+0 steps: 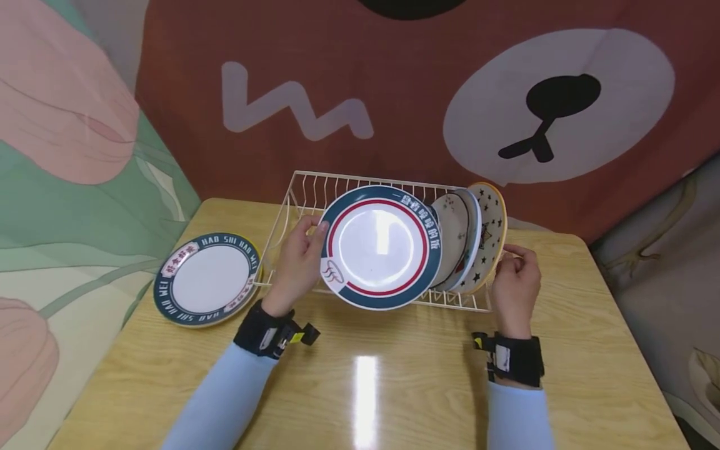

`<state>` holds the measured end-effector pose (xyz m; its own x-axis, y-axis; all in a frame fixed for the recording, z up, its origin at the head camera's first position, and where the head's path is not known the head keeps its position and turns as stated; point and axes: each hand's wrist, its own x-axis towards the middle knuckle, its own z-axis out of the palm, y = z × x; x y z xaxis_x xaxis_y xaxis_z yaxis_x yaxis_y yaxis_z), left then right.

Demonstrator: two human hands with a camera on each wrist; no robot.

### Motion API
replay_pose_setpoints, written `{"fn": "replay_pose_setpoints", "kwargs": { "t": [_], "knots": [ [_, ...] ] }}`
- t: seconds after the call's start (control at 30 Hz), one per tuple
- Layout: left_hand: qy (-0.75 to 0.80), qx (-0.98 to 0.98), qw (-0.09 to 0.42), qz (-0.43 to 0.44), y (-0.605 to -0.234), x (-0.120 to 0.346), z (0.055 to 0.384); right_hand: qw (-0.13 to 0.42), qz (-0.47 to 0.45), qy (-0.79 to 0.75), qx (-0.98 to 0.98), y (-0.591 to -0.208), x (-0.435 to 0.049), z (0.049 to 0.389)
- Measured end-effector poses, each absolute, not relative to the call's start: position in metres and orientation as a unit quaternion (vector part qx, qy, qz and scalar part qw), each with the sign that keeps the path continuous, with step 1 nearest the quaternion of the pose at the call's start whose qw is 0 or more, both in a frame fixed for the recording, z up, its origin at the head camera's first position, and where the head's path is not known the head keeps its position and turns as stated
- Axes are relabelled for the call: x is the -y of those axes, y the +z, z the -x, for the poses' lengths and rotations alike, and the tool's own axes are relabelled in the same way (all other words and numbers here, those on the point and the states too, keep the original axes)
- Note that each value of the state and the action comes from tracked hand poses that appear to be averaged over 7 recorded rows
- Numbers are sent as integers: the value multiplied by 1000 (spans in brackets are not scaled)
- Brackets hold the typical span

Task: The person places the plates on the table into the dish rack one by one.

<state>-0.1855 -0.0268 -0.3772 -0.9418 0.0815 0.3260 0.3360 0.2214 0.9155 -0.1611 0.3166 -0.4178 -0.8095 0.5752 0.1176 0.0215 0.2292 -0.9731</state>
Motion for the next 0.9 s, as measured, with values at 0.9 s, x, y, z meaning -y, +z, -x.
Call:
{"fn": "replay_pose_setpoints", "kwargs": {
  "t": [0.9],
  "knots": [
    [-615,769,94,146,-366,31,180,11,-65,668,741,-374,-231,120]
  ]
}}
